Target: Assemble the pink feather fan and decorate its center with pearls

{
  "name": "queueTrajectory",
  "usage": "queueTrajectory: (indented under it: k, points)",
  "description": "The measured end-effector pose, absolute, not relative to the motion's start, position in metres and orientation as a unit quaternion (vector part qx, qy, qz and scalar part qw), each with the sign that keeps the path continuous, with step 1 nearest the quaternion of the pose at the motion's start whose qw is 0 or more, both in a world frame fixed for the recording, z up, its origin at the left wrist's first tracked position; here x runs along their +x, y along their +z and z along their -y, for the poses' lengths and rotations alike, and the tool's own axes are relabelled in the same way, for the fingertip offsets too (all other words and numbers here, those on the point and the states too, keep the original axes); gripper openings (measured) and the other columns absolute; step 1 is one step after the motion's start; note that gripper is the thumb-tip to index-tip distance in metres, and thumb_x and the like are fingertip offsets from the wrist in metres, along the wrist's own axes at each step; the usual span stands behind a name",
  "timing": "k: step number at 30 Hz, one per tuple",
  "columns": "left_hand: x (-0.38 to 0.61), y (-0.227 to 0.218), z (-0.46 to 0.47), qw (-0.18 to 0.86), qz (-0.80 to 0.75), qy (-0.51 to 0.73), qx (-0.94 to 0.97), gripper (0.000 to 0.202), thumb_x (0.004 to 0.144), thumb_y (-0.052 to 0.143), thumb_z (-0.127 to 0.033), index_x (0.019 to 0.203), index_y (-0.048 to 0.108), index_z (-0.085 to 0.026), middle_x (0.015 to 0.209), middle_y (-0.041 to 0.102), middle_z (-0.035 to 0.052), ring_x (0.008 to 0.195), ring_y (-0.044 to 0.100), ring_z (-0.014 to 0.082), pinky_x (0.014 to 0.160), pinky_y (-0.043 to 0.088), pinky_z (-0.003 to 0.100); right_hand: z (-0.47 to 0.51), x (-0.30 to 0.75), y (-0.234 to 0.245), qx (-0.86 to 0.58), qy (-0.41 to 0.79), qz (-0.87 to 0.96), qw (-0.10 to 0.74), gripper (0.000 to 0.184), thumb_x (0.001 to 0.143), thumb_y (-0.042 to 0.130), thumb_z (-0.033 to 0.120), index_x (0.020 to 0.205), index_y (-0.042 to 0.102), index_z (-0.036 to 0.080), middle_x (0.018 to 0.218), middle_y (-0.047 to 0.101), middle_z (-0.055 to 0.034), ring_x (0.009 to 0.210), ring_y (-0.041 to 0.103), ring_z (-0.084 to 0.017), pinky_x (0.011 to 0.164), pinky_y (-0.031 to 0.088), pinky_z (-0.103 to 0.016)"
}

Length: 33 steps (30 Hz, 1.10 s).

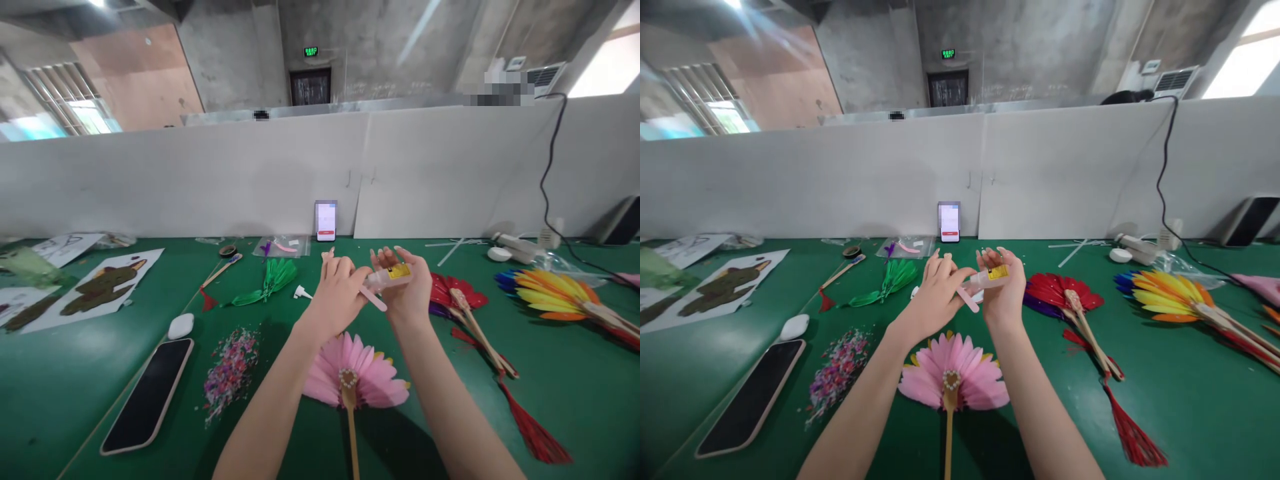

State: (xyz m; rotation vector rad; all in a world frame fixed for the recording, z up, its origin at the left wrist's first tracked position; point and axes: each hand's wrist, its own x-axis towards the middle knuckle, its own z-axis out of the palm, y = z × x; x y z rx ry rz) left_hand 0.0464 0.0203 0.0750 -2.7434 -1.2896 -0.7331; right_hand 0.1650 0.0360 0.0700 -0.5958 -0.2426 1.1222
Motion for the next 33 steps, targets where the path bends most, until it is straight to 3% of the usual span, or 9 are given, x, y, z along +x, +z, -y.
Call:
queueTrajectory:
  k: [5, 9, 13, 17, 20, 23, 26, 30, 33]
  points:
    - [0.039, 0.081, -0.02, -0.003, 0.418, -0.206, -0.885, 0.032, 0.088, 0.049, -0.042, 0.102, 0.061, -0.016, 0.095, 0.047, 0.0072, 0.104, 0.041, 0.0258, 0.105, 0.026, 0.048, -0.033, 0.152, 0.064, -0.288, 0.533, 0.172, 0.777, 0.011, 0.065, 0.055, 0.027, 0.074, 0.052, 0.021, 0.066, 0.06, 0.0048, 0.066, 0.062, -0.01, 0.082, 0.052, -0.029]
    - [0.027, 0.085, -0.023, 0.017, 0.425, -0.208, -0.881, 0.028, 0.089, 0.048, -0.04, 0.097, 0.063, -0.017, 0.092, 0.048, 0.0065, 0.095, 0.041, 0.0243, 0.092, 0.034, 0.043, -0.036, 0.154, 0.059, -0.331, 0.55, 0.274, 0.716, 0.016, 0.068, 0.061, 0.035, 0.074, 0.059, 0.02, 0.068, 0.063, 0.003, 0.069, 0.062, -0.012, 0.067, 0.053, -0.023]
    - [0.009, 0.086, -0.029, 0.043, 0.442, -0.235, -0.865, 0.027, 0.087, 0.051, -0.041, 0.093, 0.065, -0.019, 0.086, 0.047, 0.0053, 0.091, 0.041, 0.0234, 0.088, 0.033, 0.041, -0.036, 0.17, 0.061, -0.392, 0.57, 0.412, 0.593, 0.02, 0.067, 0.073, 0.034, 0.072, 0.069, 0.015, 0.066, 0.067, -0.002, 0.058, 0.061, -0.012, 0.05, 0.048, -0.019]
    - [-0.003, 0.086, -0.032, 0.064, 0.459, -0.236, -0.854, 0.02, 0.076, 0.066, -0.038, 0.086, 0.067, -0.02, 0.083, 0.045, 0.004, 0.091, 0.04, 0.0242, 0.091, 0.031, 0.044, -0.032, 0.184, 0.063, -0.413, 0.596, 0.524, 0.446, 0.023, 0.058, 0.081, 0.026, 0.074, 0.072, 0.012, 0.056, 0.066, -0.003, 0.044, 0.057, -0.013, 0.041, 0.047, -0.022]
    - [-0.007, 0.09, -0.03, 0.082, 0.47, -0.252, -0.842, 0.033, 0.073, 0.069, -0.035, 0.103, 0.063, -0.024, 0.086, 0.045, 0.0034, 0.093, 0.041, 0.0247, 0.097, 0.028, 0.046, -0.033, 0.185, 0.057, -0.409, 0.6, 0.57, 0.384, 0.024, 0.059, 0.081, 0.025, 0.077, 0.071, 0.014, 0.06, 0.068, -0.0028, 0.045, 0.058, -0.012, 0.043, 0.049, -0.021]
    - [-0.012, 0.099, -0.026, 0.069, 0.48, -0.308, -0.818, 0.032, 0.085, 0.054, -0.032, 0.117, 0.055, -0.027, 0.083, 0.047, 0.0033, 0.09, 0.045, 0.0231, 0.094, 0.032, 0.044, -0.039, 0.18, 0.043, -0.408, 0.611, 0.545, 0.404, 0.024, 0.063, 0.078, 0.033, 0.075, 0.069, 0.014, 0.063, 0.068, -0.0041, 0.05, 0.059, -0.013, 0.046, 0.051, -0.023]
    - [-0.02, 0.107, -0.023, 0.027, 0.482, -0.431, -0.762, 0.028, 0.095, 0.036, -0.032, 0.113, 0.056, -0.024, 0.084, 0.052, 0.0046, 0.085, 0.049, 0.0199, 0.089, 0.038, 0.039, -0.048, 0.172, 0.028, -0.406, 0.62, 0.492, 0.457, 0.028, 0.067, 0.075, 0.041, 0.079, 0.069, 0.016, 0.072, 0.069, -0.0054, 0.059, 0.062, -0.014, 0.052, 0.054, -0.025]
    - [-0.03, 0.108, -0.025, -0.022, 0.476, -0.568, -0.671, 0.037, 0.095, 0.03, -0.043, 0.106, 0.059, -0.021, 0.1, 0.052, 0.0074, 0.093, 0.051, 0.0174, 0.085, 0.043, 0.032, -0.058, 0.171, 0.018, -0.393, 0.629, 0.409, 0.532, 0.034, 0.069, 0.069, 0.049, 0.084, 0.066, 0.018, 0.071, 0.066, -0.0027, 0.058, 0.061, -0.013, 0.058, 0.055, -0.027]
    - [-0.034, 0.103, -0.033, -0.116, 0.49, -0.591, -0.63, 0.042, 0.093, 0.032, -0.05, 0.094, 0.061, -0.02, 0.079, 0.052, 0.0037, 0.07, 0.052, 0.0132, 0.066, 0.044, 0.026, -0.063, 0.18, 0.022, -0.377, 0.623, 0.384, 0.568, 0.036, 0.064, 0.071, 0.045, 0.089, 0.064, 0.02, 0.075, 0.067, -0.0015, 0.063, 0.063, -0.013, 0.065, 0.055, -0.027]
